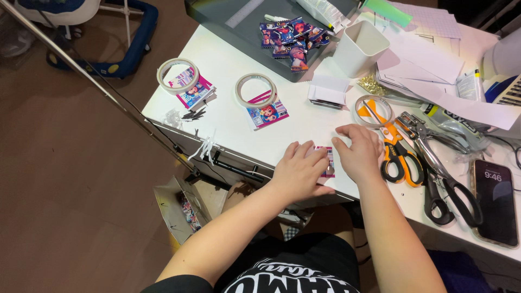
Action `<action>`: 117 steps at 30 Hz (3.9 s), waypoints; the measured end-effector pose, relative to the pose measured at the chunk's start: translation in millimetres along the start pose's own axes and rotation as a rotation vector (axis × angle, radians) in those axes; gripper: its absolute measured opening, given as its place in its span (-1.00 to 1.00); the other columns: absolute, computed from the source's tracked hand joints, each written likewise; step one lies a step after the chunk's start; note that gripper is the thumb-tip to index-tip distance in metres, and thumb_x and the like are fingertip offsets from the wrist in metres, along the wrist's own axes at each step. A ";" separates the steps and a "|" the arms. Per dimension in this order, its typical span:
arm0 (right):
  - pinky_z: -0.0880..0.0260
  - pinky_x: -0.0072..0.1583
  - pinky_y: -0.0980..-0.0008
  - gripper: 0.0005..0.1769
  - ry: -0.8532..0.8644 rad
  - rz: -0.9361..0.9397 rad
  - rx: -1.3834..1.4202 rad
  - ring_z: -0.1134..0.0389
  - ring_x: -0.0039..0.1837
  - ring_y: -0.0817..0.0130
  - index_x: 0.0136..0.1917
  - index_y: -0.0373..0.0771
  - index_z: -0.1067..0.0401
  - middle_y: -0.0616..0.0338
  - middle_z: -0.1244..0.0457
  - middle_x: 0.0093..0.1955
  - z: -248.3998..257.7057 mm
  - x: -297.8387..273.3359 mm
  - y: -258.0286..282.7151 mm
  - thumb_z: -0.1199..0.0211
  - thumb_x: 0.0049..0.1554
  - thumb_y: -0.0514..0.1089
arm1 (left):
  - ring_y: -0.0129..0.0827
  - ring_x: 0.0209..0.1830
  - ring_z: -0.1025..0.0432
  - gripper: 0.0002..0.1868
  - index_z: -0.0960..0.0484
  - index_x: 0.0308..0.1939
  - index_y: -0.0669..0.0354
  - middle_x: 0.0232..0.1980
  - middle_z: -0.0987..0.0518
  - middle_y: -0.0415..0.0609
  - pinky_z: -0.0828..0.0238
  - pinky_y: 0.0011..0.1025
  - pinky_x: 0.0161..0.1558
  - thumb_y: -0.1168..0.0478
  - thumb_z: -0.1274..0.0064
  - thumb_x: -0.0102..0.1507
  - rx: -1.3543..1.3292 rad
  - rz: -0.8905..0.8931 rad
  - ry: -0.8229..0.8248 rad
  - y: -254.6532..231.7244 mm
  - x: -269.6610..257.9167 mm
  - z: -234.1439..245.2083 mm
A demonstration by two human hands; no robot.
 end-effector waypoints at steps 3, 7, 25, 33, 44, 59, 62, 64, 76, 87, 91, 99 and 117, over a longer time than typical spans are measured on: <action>-0.03 0.51 0.05 -0.75 -0.046 0.116 0.184 -0.19 0.46 0.23 0.19 0.10 -0.53 0.34 -0.36 0.19 -2.1 -10.9 -14.3 -0.25 0.25 0.06 | 0.04 0.34 -0.39 -0.42 -0.59 -0.04 -0.04 0.18 -0.59 -0.13 -0.21 0.12 0.31 -0.20 -0.33 -0.01 0.015 -0.024 -0.116 -5.0 -10.7 3.4; -0.35 0.35 0.14 -0.77 -0.072 0.289 0.630 -0.36 0.29 0.22 0.15 -0.11 -0.59 0.05 -0.38 0.17 -4.9 -44.1 -22.4 -0.26 0.26 -0.07 | -0.24 0.05 -0.59 -0.82 -0.69 -0.20 -0.16 -0.20 -0.71 -0.26 -0.35 -0.21 0.12 -0.05 -0.05 0.35 -0.638 0.401 -0.114 -12.4 -16.9 15.5; -0.41 -0.08 0.38 -0.93 0.074 0.214 0.834 -0.30 -0.23 0.49 -0.18 -0.32 -0.58 0.14 -0.36 -0.35 -5.2 -87.6 -5.4 -0.30 0.13 -0.37 | -0.18 -0.27 -0.60 -0.85 -0.70 -0.31 -0.03 -0.42 -0.67 -0.14 -0.49 -0.35 -0.20 0.08 -0.09 0.28 -0.943 0.591 0.048 -23.5 -3.1 53.4; -0.36 -0.04 0.43 -0.87 0.127 0.205 0.919 -0.27 -0.17 0.48 -0.25 -0.30 -0.52 0.18 -0.33 -0.34 -13.6 -79.1 -19.1 -0.25 0.14 -0.38 | -0.54 -0.47 -0.51 -0.87 -0.71 -0.34 -0.09 -0.48 -0.62 -0.27 -0.43 -0.56 -0.34 0.09 -0.09 0.25 -1.007 0.694 -0.069 -4.2 3.8 17.8; -0.46 -0.02 0.37 -0.82 0.143 0.160 1.084 -0.40 -0.09 0.34 0.01 -0.38 -0.49 -0.03 -0.40 -0.16 0.9 -74.4 -19.0 -0.21 0.22 -0.21 | -0.37 -0.32 -0.58 -0.87 -0.72 -0.25 0.03 -0.43 -0.67 -0.07 -0.53 -0.41 -0.21 0.15 -0.09 0.30 -1.041 0.630 -0.196 39.3 17.3 32.0; -0.40 0.01 0.35 -0.72 -0.548 0.679 0.141 -0.37 -0.06 0.27 -0.24 -0.04 -0.44 0.35 -0.28 -0.20 1.2 69.2 -0.9 -0.54 0.00 -0.30 | -0.06 0.03 -0.57 -0.74 -0.72 0.04 -0.01 -0.08 -0.71 -0.05 -0.47 -0.14 0.09 0.12 -0.14 0.28 -0.129 0.388 -0.276 102.0 -5.4 39.6; -0.45 0.13 0.48 -0.82 -0.662 0.734 -0.121 -0.42 0.06 0.48 -0.17 0.05 -0.51 0.52 -0.29 -0.05 -6.0 110.8 -6.9 -0.43 0.11 -0.24 | -0.10 0.08 -0.53 -0.68 -0.73 -0.01 0.02 0.00 -0.68 -0.03 -0.48 -0.23 0.04 0.11 -0.27 0.16 0.122 0.328 -0.316 131.5 -7.3 23.6; -0.43 0.25 0.31 -0.89 -0.602 0.778 -0.169 -0.40 0.20 0.25 -0.15 -0.08 -0.55 0.30 -0.33 0.04 -2.5 118.6 0.4 -0.40 0.08 -0.28 | -0.13 0.07 -0.53 -0.68 -0.73 -0.01 0.02 0.00 -0.67 -0.05 -0.49 -0.25 0.02 0.11 -0.27 0.16 0.186 0.308 -0.305 147.1 -6.4 9.3; -0.35 0.35 0.03 -0.90 -0.483 0.819 -0.004 -0.33 0.35 -0.13 -0.13 -0.11 -0.60 0.08 -0.37 0.19 -36.4 37.8 18.0 -0.44 0.03 -0.18 | -0.25 -0.35 -0.61 -0.80 -0.66 -0.07 0.06 -0.40 -0.65 -0.10 -0.57 -0.38 -0.26 0.29 -0.14 0.22 0.277 0.223 -0.206 139.2 8.5 51.8; -0.53 0.14 0.34 -0.90 -0.261 0.632 0.286 -0.37 0.31 0.09 -0.09 -0.14 -0.60 0.17 -0.42 0.04 -43.4 -2.9 18.8 -0.45 0.07 -0.18 | -0.18 -0.34 -0.58 -0.81 -0.63 -0.04 0.10 -0.40 -0.60 -0.05 -0.54 -0.37 -0.25 0.38 -0.05 0.28 0.023 0.228 -0.231 143.2 5.0 37.8; -0.51 0.19 0.30 -0.92 -0.283 0.677 0.268 -0.40 0.27 0.16 -0.13 -0.10 -0.60 0.25 -0.43 -0.01 -52.2 -7.9 12.0 -0.46 0.07 -0.15 | -0.27 -0.34 -0.54 -0.74 -0.64 -0.03 0.14 -0.38 -0.57 -0.10 -0.48 -0.39 -0.26 0.39 -0.18 0.20 0.274 0.095 -0.249 130.0 2.4 42.4; -0.45 0.21 0.27 -0.94 -0.370 0.768 0.186 -0.43 0.18 0.23 -0.16 -0.05 -0.58 0.31 -0.43 -0.10 -55.9 -13.0 14.2 -0.44 0.06 -0.13 | -0.25 -0.32 -0.50 -0.77 -0.62 -0.06 0.12 -0.36 -0.51 -0.10 -0.42 -0.37 -0.24 0.38 -0.14 0.20 0.345 0.003 -0.300 131.0 0.5 28.2; -0.46 0.11 0.23 -0.94 -0.427 0.828 0.111 -0.44 0.11 0.24 -0.19 -0.07 -0.57 0.31 -0.40 -0.17 -55.5 -17.5 14.4 -0.38 0.10 -0.09 | -0.49 -0.32 -0.58 -0.91 -0.58 -0.32 -0.20 -0.47 -0.58 -0.34 -0.39 -0.44 0.05 0.09 -0.12 0.29 0.270 0.175 -0.407 143.7 -10.8 32.8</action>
Point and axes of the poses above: each hand's wrist, its own x-axis towards the middle knuckle, its own z-axis out of the back of the hand, y = z × x, the point moved 1 cm from there along x, towards the middle knuckle
